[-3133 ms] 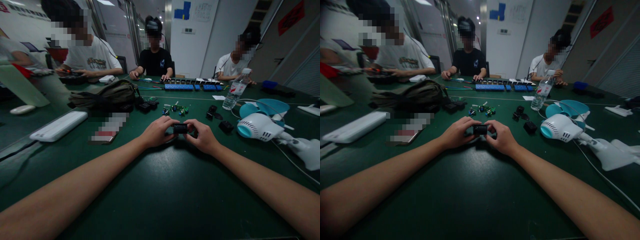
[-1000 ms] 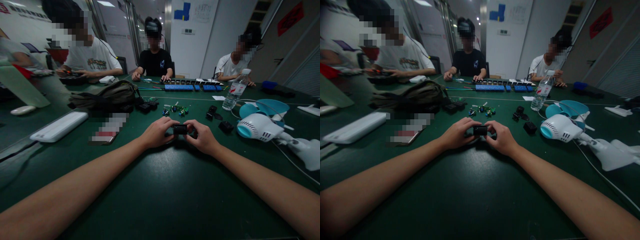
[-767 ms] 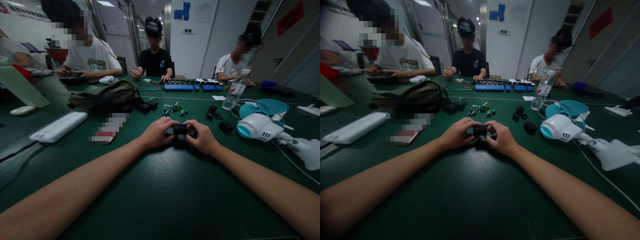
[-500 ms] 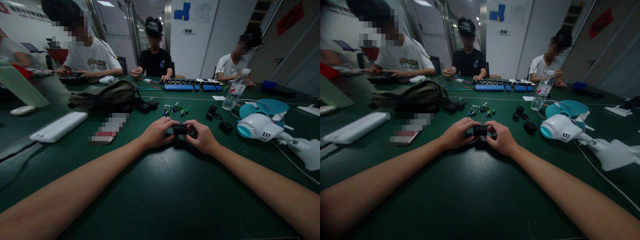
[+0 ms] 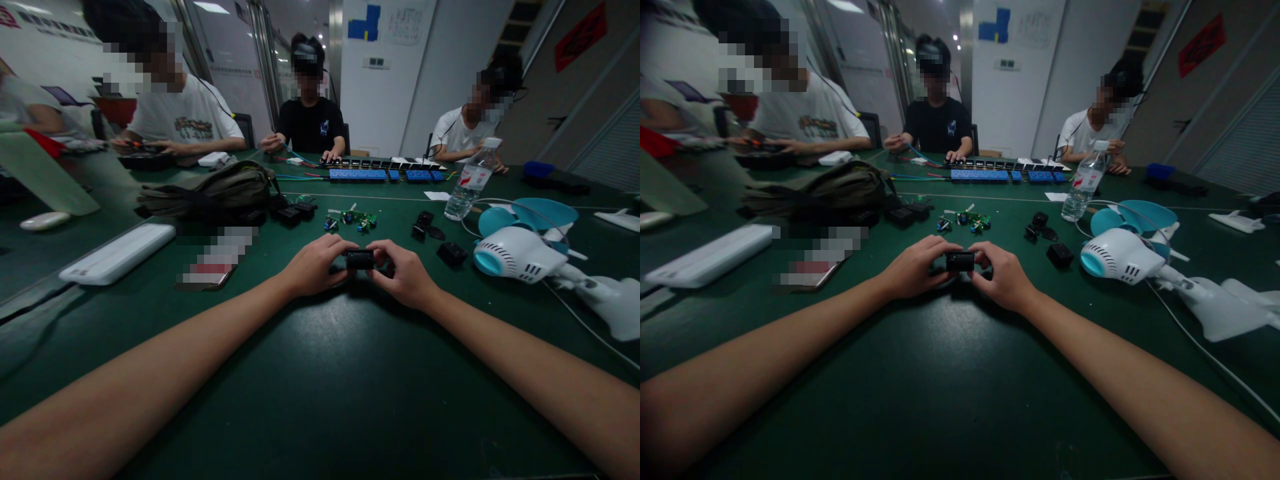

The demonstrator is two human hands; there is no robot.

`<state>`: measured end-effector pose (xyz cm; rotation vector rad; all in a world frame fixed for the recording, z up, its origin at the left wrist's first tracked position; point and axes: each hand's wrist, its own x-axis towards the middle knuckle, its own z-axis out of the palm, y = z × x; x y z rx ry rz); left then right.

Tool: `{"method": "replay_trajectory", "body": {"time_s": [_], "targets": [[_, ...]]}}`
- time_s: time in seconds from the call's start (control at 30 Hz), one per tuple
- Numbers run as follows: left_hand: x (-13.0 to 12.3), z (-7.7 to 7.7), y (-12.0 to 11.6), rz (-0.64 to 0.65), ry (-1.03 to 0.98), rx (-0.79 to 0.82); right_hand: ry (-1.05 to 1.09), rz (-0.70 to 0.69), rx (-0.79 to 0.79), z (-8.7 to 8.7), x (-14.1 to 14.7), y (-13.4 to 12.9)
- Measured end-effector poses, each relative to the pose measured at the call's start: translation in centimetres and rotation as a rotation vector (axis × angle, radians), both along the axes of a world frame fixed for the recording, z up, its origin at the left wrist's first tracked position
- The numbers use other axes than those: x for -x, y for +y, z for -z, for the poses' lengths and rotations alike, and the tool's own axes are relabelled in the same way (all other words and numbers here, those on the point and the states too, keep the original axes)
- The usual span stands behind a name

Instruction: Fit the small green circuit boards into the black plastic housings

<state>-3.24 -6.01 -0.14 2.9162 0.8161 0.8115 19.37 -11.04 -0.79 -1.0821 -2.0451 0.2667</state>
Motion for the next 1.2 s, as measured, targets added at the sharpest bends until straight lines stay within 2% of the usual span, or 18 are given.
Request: {"method": "replay_trajectory", "body": {"time_s": [1.2], "targets": [[-0.02,0.15,0.11,0.010,0.003,0.001,0.001,-0.001,0.003,0.12,0.01,0.01]]}}
